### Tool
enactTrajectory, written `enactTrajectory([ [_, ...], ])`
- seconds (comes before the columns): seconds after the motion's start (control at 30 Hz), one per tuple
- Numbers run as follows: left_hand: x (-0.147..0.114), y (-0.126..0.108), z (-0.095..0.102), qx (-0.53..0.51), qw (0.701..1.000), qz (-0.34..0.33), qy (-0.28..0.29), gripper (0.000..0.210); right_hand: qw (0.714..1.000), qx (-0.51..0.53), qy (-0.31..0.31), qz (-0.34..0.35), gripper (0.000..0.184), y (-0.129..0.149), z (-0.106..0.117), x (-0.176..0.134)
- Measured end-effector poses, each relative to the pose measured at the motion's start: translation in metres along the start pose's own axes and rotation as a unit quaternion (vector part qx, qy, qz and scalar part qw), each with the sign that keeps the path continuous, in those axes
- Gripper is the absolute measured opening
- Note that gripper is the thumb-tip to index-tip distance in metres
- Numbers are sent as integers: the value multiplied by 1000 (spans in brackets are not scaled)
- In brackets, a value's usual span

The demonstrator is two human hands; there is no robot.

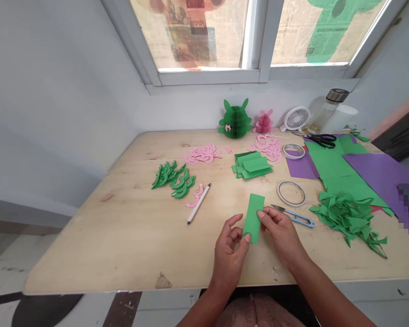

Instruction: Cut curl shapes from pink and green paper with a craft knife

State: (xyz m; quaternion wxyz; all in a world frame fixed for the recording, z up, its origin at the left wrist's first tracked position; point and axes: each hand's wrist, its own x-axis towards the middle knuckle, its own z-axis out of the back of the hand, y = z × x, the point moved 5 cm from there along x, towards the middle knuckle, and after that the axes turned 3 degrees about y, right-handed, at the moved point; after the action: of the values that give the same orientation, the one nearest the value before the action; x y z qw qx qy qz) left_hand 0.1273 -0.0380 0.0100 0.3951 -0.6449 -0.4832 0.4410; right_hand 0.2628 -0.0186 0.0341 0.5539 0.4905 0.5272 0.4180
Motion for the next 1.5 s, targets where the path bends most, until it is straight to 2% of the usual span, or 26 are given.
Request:
enactTrajectory([
  [0.13, 3, -3, -4, -15, 998, 47, 36, 33, 1000, 8, 20, -1, 33, -6, -3, -5],
  [0.37, -2, 5, -3, 14, 995, 94, 38, 37, 999, 8, 43, -17, 34, -18, -8, -14],
  [0.63, -11, 3, 12, 36, 992, 106, 57, 39, 997, 14, 66, -32, 36, -24, -22, -15],
  [0.8, -17, 3, 14, 72, 989, 93, 90, 32, 998, 17, 57, -30, 33, -24, -23, -19],
  [0.9, -12, -12, 30, 163, 984, 14, 76, 24, 998, 7, 44, -37, 35, -24, -18, -20],
  [0.97, -1, -31, 56, 277, 960, -48, 9, 23, 998, -5, 39, -42, 36, -26, -14, -19],
  [1.0, 6, -43, 72, 339, 938, -73, -30, 24, 998, -12, 39, -41, 36, -26, -12, -19],
  [1.03, 14, -55, 88, 411, 905, -87, -70, 25, 998, -21, 42, -40, 37, -27, -12, -19],
  [1.07, 23, -66, 103, 496, 857, -87, -107, 27, 998, -28, 45, -38, 38, -28, -12, -19],
  [1.1, 32, -75, 116, 586, 797, -72, -126, 28, 997, -35, 51, -37, 39, -30, -12, -19],
  [1.13, 41, -83, 126, 615, 774, -67, -134, 28, 997, -40, 57, -39, 41, -31, -14, -19],
  [1.23, 62, -93, 137, 656, 746, -61, -93, 25, 995, -54, 69, -43, 44, -34, -18, -20],
  [1.37, 75, -86, 132, 690, 722, -44, -15, 23, 994, -85, 65, -31, 46, -32, -19, -22],
  [1.5, 83, -84, 133, 702, 711, -24, 38, 15, 992, -106, 64, -19, 48, -32, -17, -21],
])
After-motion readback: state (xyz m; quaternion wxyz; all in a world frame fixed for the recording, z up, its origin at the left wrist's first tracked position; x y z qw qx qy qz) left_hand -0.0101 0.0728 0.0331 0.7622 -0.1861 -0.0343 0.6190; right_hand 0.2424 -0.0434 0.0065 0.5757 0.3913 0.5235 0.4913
